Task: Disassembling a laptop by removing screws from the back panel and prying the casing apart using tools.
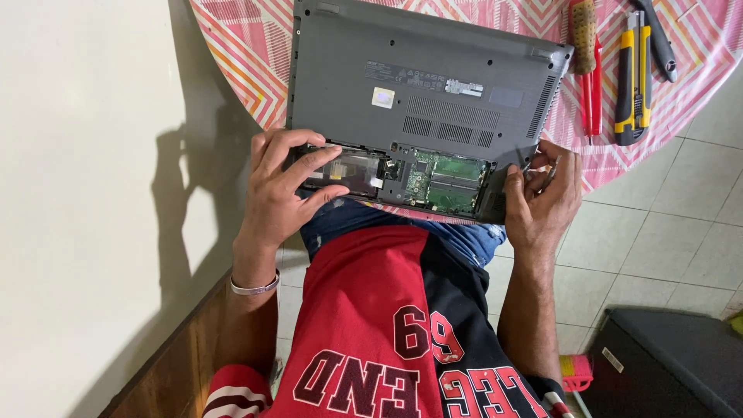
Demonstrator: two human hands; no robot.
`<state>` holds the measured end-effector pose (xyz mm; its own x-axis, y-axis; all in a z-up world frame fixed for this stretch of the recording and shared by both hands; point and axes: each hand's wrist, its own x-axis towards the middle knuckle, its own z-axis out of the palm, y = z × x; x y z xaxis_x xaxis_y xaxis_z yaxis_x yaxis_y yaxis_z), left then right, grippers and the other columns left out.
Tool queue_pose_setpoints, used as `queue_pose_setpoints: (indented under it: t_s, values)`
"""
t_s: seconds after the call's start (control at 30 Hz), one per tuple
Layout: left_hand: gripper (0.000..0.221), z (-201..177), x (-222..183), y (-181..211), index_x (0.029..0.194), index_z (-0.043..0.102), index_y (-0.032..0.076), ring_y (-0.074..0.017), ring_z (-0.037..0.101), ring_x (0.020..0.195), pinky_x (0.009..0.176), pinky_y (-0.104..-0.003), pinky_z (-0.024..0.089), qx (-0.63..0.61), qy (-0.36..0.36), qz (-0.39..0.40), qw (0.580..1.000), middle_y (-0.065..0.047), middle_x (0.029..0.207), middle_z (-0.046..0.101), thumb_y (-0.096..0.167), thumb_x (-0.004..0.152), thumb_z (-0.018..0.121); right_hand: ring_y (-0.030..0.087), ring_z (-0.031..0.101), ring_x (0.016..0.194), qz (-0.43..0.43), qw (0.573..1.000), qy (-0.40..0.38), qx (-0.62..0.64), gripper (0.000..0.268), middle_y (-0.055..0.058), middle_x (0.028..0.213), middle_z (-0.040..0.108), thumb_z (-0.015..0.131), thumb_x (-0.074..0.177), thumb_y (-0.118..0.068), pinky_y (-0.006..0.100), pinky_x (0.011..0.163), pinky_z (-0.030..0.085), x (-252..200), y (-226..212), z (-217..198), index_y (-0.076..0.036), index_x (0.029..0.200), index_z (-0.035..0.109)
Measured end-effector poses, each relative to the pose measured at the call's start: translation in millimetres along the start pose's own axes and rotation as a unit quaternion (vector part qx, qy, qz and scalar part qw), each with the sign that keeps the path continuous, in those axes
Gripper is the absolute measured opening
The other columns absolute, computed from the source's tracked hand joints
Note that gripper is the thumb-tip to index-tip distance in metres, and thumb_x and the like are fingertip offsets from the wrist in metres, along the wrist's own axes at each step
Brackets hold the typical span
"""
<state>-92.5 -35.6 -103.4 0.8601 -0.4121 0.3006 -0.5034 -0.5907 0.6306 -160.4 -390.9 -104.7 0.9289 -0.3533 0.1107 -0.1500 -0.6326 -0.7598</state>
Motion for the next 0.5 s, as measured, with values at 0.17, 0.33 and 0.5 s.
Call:
queue_pose_setpoints:
  t_s: [0.17,0.33,0.5]
  values:
    - [0.045,-1.3,-1.1,-3.0,0.123,0.079,0.022,-0.0315,0.053,0.113,0.115,-0.051,0.039,0.001,0.007,0.014,1.0,-0.005,0.123,0.063,0.033,0.081,0.092,0.022,0.056,0.059,0.005,1.0,-0.004,0.006,0.041,0.018,0.096,0.053,0.068,0.091,-0.005,0.034,0.053,0.047,0.3,1.0,0.4,0.009,0.129,0.061]
    - [0.038,-1.8,2.5,-4.2,0.128,0.078,0.026,-0.0304,0.054,0.111,0.11,-0.05,0.046,0.076,0.001,0.049,0.996,-0.004,0.121,0.061,0.034,0.091,0.084,0.022,0.055,0.058,0.002,1.0,-0.007,0.007,0.041,0.019,0.095,0.052,0.067,0.092,-0.004,0.036,0.054,0.047,0.5,-2.0,0.2,0.01,0.129,0.061]
    - [0.032,-4.2,3.2,3.7,0.128,0.077,0.024,-0.0322,0.054,0.113,0.11,-0.052,0.044,0.048,-0.001,0.027,0.998,-0.004,0.122,0.061,0.025,0.096,0.077,0.021,0.054,0.058,0.008,1.0,0.001,0.023,0.041,0.018,0.096,0.052,0.068,0.092,-0.004,0.035,0.054,0.046,0.4,-3.0,1.3,0.01,0.13,0.061]
